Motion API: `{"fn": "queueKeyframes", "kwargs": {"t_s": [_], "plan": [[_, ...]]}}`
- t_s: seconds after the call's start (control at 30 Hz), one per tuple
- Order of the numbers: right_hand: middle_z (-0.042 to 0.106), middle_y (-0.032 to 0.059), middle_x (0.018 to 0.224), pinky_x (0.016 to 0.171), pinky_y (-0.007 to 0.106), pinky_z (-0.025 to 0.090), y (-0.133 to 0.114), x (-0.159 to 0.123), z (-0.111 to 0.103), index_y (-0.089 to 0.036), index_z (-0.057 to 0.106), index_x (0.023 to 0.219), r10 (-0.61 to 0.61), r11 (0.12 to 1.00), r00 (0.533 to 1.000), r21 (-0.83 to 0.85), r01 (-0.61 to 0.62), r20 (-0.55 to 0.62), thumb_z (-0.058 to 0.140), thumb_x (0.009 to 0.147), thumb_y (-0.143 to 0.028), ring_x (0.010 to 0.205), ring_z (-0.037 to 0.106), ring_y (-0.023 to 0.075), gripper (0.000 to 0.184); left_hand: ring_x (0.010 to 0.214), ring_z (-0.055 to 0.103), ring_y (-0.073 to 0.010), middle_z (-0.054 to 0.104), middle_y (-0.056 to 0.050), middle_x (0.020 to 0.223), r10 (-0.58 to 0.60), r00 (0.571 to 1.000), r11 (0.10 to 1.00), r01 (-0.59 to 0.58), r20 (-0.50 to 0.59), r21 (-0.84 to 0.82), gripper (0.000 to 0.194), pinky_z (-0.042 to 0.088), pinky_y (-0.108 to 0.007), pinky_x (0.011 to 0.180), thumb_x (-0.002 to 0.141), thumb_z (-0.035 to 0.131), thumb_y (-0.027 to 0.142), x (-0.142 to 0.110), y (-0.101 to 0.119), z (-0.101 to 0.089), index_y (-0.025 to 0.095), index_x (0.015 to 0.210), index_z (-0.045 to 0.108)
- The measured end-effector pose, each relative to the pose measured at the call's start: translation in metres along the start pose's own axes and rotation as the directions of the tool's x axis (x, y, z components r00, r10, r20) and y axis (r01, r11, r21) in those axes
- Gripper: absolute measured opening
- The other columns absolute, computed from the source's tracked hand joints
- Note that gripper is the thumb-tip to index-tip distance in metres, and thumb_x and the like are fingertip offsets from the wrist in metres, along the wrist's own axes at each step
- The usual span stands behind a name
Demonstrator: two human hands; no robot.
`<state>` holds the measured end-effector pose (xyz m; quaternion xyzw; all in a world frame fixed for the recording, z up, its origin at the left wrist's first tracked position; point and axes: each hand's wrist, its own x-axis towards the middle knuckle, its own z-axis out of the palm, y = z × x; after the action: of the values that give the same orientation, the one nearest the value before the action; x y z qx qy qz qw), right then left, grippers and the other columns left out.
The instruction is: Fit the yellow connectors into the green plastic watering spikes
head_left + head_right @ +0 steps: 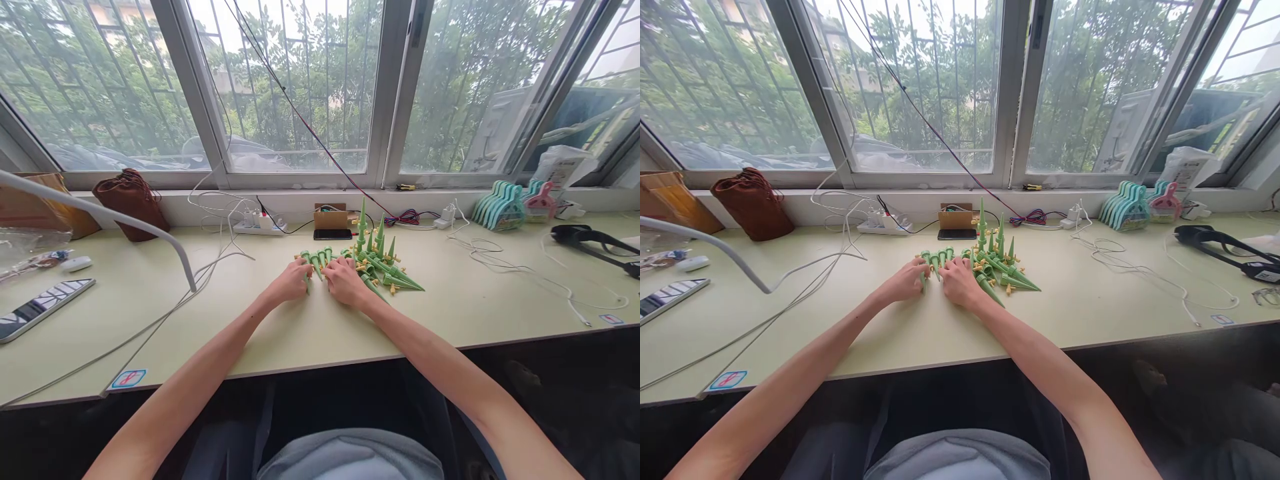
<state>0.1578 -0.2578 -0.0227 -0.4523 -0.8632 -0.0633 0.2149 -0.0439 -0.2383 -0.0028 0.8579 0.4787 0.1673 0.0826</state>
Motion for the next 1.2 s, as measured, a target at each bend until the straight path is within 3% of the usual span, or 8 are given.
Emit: {"fn": "queueKeyframes", "kwargs": {"t_s": [0.4,0.53,0.77,0.93,1.2], "plan": [[0.063,0.0124,0.107,0.089,0.042,0.026,-0.001,-0.002,-0.003,-0.018,0.073,0.096,0.033,0.999,0.998,-0.002,-0.033,0.051,0.048,0.089,-0.009,0.107,0.042,0.0285,0.028,0.101,0.062,-0.0263,0.06,-0.009,0.105,-0.04,0.999,0.999,0.04,-0.032,0.007,0.032,0.051,-0.035,0.087,0.065,0.047,0.004,-0.002,0.006,0.0,0.021,0.089,0.061],[0.063,0.0115,0.104,0.089,0.041,0.025,-0.001,-0.002,-0.004,-0.019,0.074,0.094,0.057,0.998,0.997,0.007,-0.057,0.057,0.048,0.088,-0.007,0.106,0.041,0.0276,0.029,0.093,0.063,-0.0269,0.065,-0.009,0.096,-0.085,0.993,0.996,0.086,-0.076,0.01,0.024,0.049,-0.035,0.079,0.075,0.044,0.008,-0.002,0.011,-0.001,0.021,0.088,0.06],[0.062,0.0114,0.096,0.087,0.039,0.026,-0.001,-0.002,-0.005,-0.019,0.073,0.089,0.071,0.997,0.996,0.02,-0.073,0.056,0.048,0.089,-0.007,0.101,0.041,0.0265,0.028,0.07,0.063,-0.0232,0.066,-0.005,0.074,-0.137,0.972,0.989,0.124,-0.192,-0.081,0.016,0.046,-0.032,0.066,0.09,0.043,0.023,-0.003,0.02,-0.001,0.023,0.086,0.058],[0.065,0.0115,0.097,0.086,0.039,0.027,0.001,-0.001,-0.004,-0.018,0.071,0.093,0.067,0.997,0.997,0.019,-0.068,0.046,0.047,0.091,-0.01,0.1,0.044,0.0266,0.025,0.082,0.069,-0.0232,0.073,-0.007,0.087,-0.125,0.952,0.965,0.051,-0.279,-0.257,0.02,0.05,-0.032,0.073,0.091,0.048,0.038,-0.001,0.028,0.001,0.022,0.085,0.058],[0.068,0.0122,0.1,0.085,0.039,0.027,0.0,0.0,-0.006,-0.017,0.067,0.097,0.086,0.996,0.996,0.026,-0.087,0.037,0.047,0.093,-0.015,0.099,0.047,0.0268,0.02,0.063,0.061,-0.0194,0.067,-0.004,0.069,-0.09,0.97,0.982,0.049,-0.226,-0.182,0.031,0.046,-0.031,0.064,0.088,0.052,0.045,-0.003,0.036,0.0,0.021,0.068,0.057]]}}
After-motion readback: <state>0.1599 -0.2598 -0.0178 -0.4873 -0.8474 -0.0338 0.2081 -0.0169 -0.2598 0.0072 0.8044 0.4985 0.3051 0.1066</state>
